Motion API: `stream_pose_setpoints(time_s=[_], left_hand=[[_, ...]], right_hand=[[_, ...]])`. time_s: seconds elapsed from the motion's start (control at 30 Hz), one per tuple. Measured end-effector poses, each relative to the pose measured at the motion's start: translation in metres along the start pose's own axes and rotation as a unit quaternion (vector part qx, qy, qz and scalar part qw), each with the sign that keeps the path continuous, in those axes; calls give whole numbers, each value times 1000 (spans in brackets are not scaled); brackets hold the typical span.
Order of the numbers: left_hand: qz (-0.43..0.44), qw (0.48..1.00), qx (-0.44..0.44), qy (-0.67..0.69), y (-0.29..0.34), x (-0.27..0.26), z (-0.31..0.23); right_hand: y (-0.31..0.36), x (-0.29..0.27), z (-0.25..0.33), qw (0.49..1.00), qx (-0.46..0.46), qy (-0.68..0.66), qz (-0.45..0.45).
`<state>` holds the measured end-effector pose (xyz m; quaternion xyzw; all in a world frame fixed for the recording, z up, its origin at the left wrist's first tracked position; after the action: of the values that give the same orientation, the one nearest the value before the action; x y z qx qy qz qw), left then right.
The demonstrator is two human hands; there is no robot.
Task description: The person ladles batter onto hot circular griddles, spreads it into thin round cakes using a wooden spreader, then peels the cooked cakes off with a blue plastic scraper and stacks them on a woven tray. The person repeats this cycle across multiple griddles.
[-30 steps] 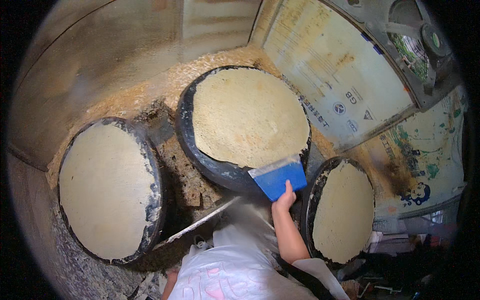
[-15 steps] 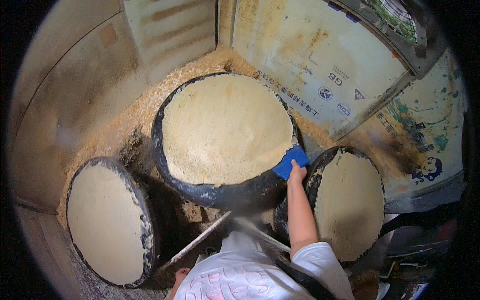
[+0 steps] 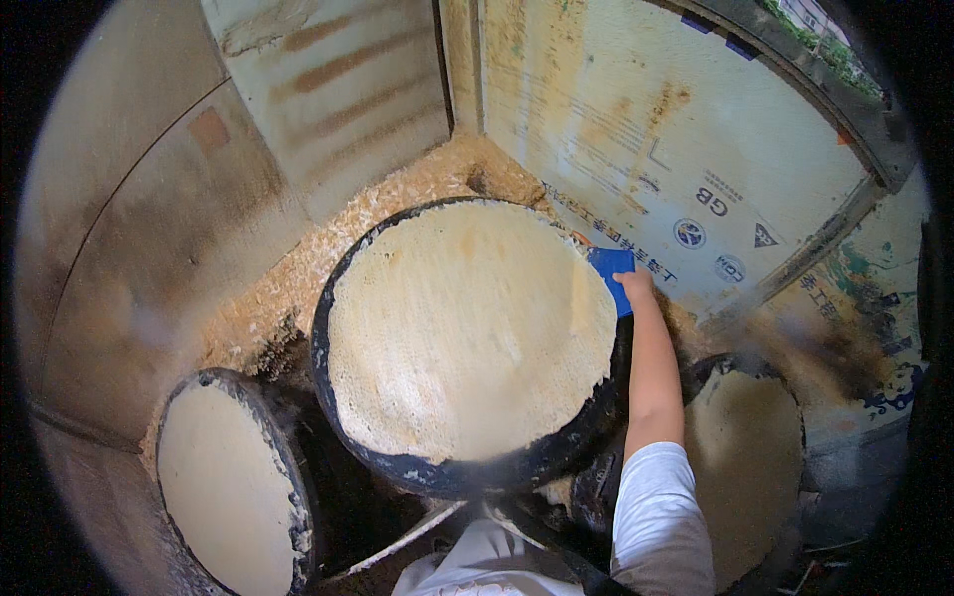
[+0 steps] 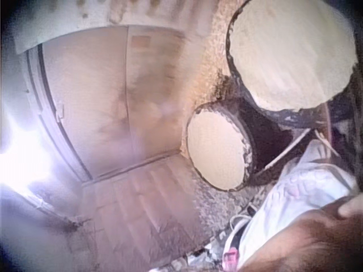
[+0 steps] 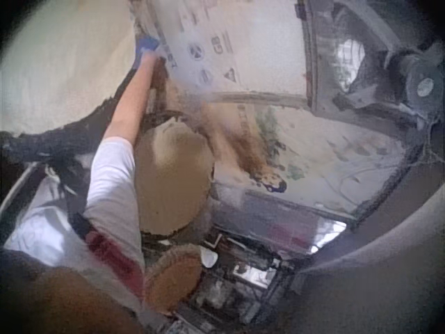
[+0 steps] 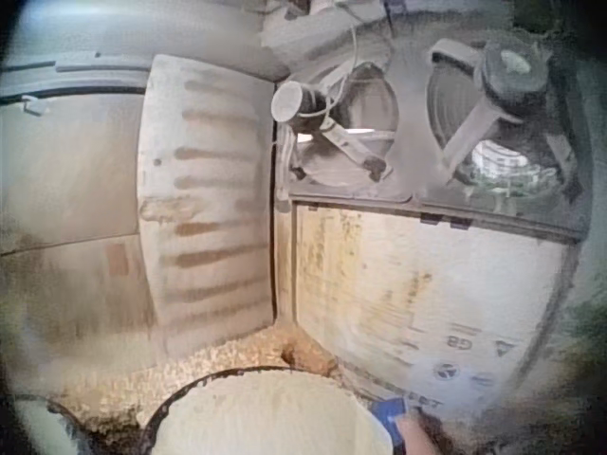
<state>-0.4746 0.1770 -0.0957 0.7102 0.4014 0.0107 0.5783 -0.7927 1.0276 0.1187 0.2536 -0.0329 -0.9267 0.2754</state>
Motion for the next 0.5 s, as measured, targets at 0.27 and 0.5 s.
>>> stream_pose_setpoints(time_s=[0.27, 0.5], left_hand=[[20, 999, -13, -32, 23, -9, -28], [92, 982, 163, -1, 68, -56, -139]], right_hand=[[-27, 25, 60, 989, -45, 125, 67], [34, -39, 12, 981, -105, -13, 162]])
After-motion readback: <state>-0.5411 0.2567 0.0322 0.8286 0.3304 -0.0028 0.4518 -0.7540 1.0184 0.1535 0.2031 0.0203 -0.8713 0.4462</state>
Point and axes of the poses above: each hand's wrist, its own y-axis away from the middle knuckle, its own x-axis out of the palm, z = x × y, the point moved 9 cm from there along -y, towards the middle knuckle, and after that the axes turned 15 degrees about -y, right-handed, at the moved point
